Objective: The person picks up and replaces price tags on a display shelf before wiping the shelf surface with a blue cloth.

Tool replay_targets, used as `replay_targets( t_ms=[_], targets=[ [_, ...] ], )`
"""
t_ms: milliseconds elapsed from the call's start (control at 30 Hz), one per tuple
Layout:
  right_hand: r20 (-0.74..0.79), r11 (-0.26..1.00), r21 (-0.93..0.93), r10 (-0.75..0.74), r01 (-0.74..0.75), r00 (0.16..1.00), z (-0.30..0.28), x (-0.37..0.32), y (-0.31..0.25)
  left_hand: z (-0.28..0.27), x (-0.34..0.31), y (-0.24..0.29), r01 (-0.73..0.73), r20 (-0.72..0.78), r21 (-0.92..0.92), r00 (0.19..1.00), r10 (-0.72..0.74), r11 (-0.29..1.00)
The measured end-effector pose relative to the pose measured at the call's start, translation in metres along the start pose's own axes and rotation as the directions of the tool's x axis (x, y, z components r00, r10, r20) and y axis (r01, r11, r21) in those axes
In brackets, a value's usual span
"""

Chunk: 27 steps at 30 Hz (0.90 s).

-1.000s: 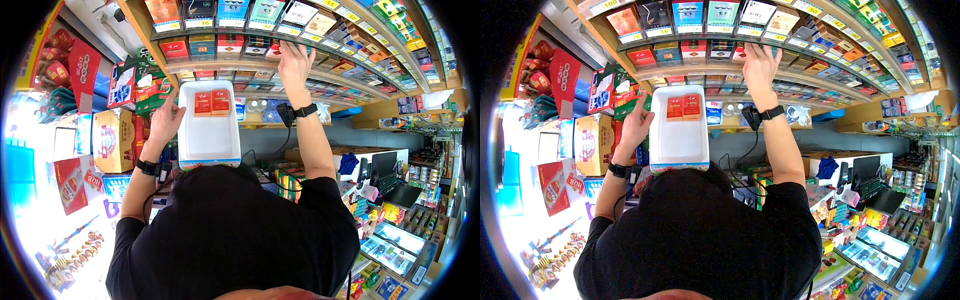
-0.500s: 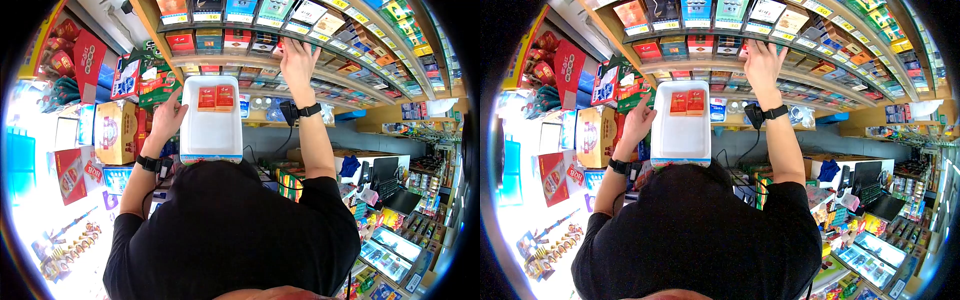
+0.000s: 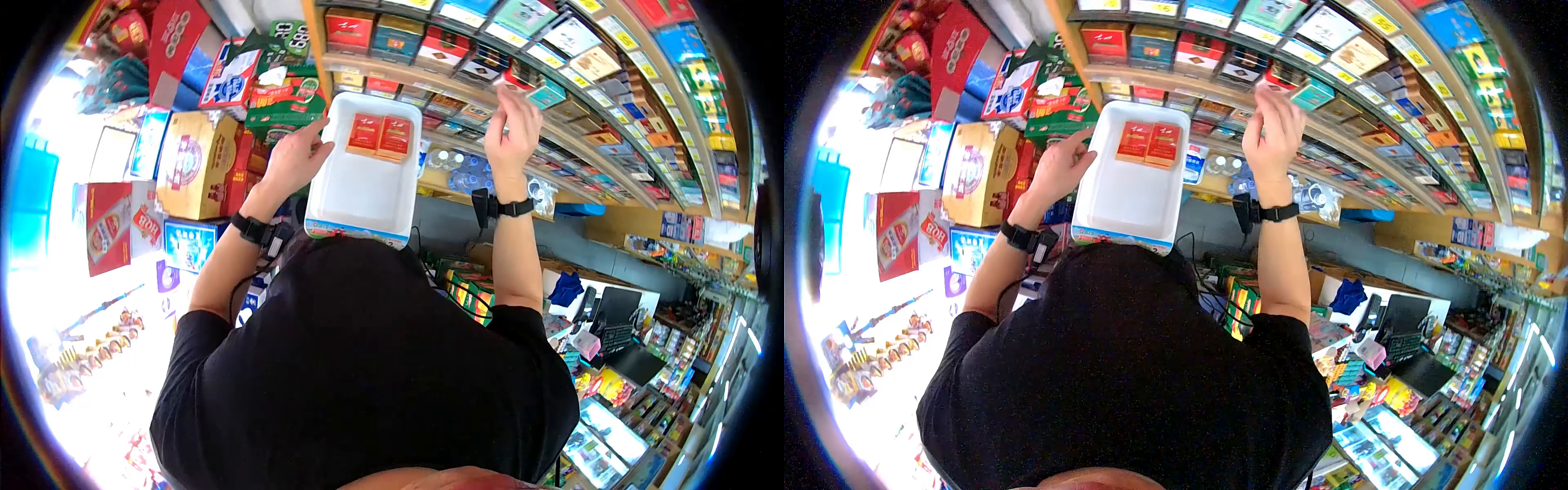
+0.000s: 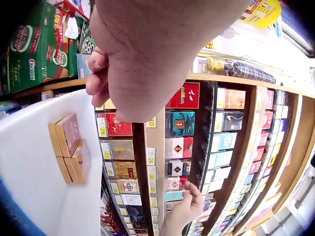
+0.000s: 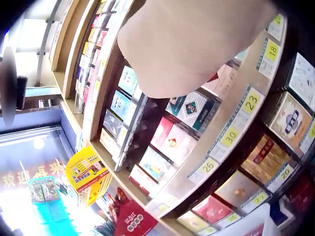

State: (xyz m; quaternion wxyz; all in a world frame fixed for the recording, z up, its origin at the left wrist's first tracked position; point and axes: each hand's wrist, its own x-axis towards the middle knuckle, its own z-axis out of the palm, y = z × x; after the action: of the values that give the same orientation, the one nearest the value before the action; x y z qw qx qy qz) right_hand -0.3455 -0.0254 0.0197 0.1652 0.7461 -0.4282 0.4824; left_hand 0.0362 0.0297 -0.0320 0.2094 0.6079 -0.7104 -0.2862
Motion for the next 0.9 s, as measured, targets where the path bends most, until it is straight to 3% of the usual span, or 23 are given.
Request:
replay_targets(
  t_ms=[33, 67, 100, 133, 200, 233, 300, 367, 433, 467, 533, 567, 633, 700, 767, 800, 900],
  targets=[
    [0.026, 0.999, 0.051, -0.001, 0.0, 1.0, 0.011, -0.015, -0.007, -0.001, -0.014, -0.004, 0.02, -0.005, -0.008, 1.0, -0.02, 1.0],
    [0.302, 0.973, 0.177, 0.089, -0.148, 0.949, 0.018, -0.038, -0.007, 0.0, -0.013, -0.005, 0.006, -0.01, -0.018, 1.0, -0.006, 1.0],
    [0.568, 0.913, 0.26, 0.118, -0.314, 0.815, 0.028, -0.053, -0.009, 0.0, -0.013, -0.008, 0.011, 0.008, 0.004, 1.0, -0.011, 1.0],
    [0.566, 0.914, 0.26, 0.117, -0.312, 0.816, 0.033, -0.056, -0.013, 0.001, -0.011, -0.008, 0.002, 0.004, 0.0, 1.0, -0.002, 1.0],
    [0.728, 0.955, 0.216, -0.02, -0.203, 0.685, 0.05, -0.063, -0.026, 0.001, -0.012, -0.008, 0.002, -0.005, -0.005, 1.0, -0.002, 1.0],
    [0.728, 0.955, 0.216, -0.02, -0.203, 0.685, 0.06, -0.068, -0.032, 0.0, -0.013, -0.007, 0.008, 0.006, 0.0, 1.0, -0.008, 1.0],
    [0.709, 0.98, 0.196, -0.109, -0.046, 0.697, 0.077, -0.077, -0.036, 0.001, -0.011, -0.005, 0.002, 0.025, 0.009, 1.0, -0.002, 1.0],
    [0.727, 0.984, 0.174, -0.105, -0.034, 0.679, 0.085, -0.084, -0.032, 0.004, -0.014, -0.007, -0.015, 0.006, 0.007, 1.0, 0.015, 1.0],
    [0.806, 1.0, 0.011, -0.008, -0.003, 0.592, 0.096, -0.078, -0.047, 0.006, -0.017, -0.009, -0.007, 0.022, 0.014, 1.0, 0.006, 1.0],
    [0.8, 1.0, 0.001, 0.001, -0.003, 0.6, 0.102, -0.075, -0.052, 0.006, -0.015, -0.009, -0.007, 0.038, 0.021, 0.999, 0.006, 1.0],
    [0.886, 0.994, -0.109, 0.105, -0.017, 0.451, 0.108, -0.068, -0.058, 0.006, -0.015, -0.005, -0.022, 0.03, 0.014, 0.999, 0.022, 1.0],
    [0.88, 0.992, -0.128, 0.123, -0.019, 0.46, 0.112, -0.066, -0.061, 0.005, -0.017, -0.008, -0.021, 0.018, 0.005, 1.0, 0.021, 1.0],
    [0.927, 0.986, -0.166, 0.16, -0.011, 0.34, 0.119, -0.062, -0.063, 0.007, -0.024, -0.019, -0.059, 0.001, 0.006, 0.998, 0.059, 0.998],
    [0.9, 0.982, -0.183, 0.185, -0.043, 0.395, 0.137, -0.08, -0.05, 0.004, -0.016, -0.012, -0.032, 0.014, 0.007, 0.999, 0.032, 0.999],
    [0.922, 0.982, -0.175, 0.187, -0.067, 0.339, 0.142, -0.081, -0.053, 0.002, -0.017, -0.007, -0.036, 0.024, 0.009, 0.999, 0.035, 0.999],
    [0.944, 0.979, -0.19, 0.203, -0.073, 0.261, 0.143, -0.074, -0.053, 0.001, -0.016, -0.007, -0.037, 0.019, 0.005, 0.999, 0.037, 0.999],
    [0.948, 0.981, -0.187, 0.194, -0.051, 0.252, 0.136, -0.069, -0.058, -0.001, -0.017, -0.005, -0.008, 0.034, -0.004, 0.999, 0.009, 1.0]
  ],
)
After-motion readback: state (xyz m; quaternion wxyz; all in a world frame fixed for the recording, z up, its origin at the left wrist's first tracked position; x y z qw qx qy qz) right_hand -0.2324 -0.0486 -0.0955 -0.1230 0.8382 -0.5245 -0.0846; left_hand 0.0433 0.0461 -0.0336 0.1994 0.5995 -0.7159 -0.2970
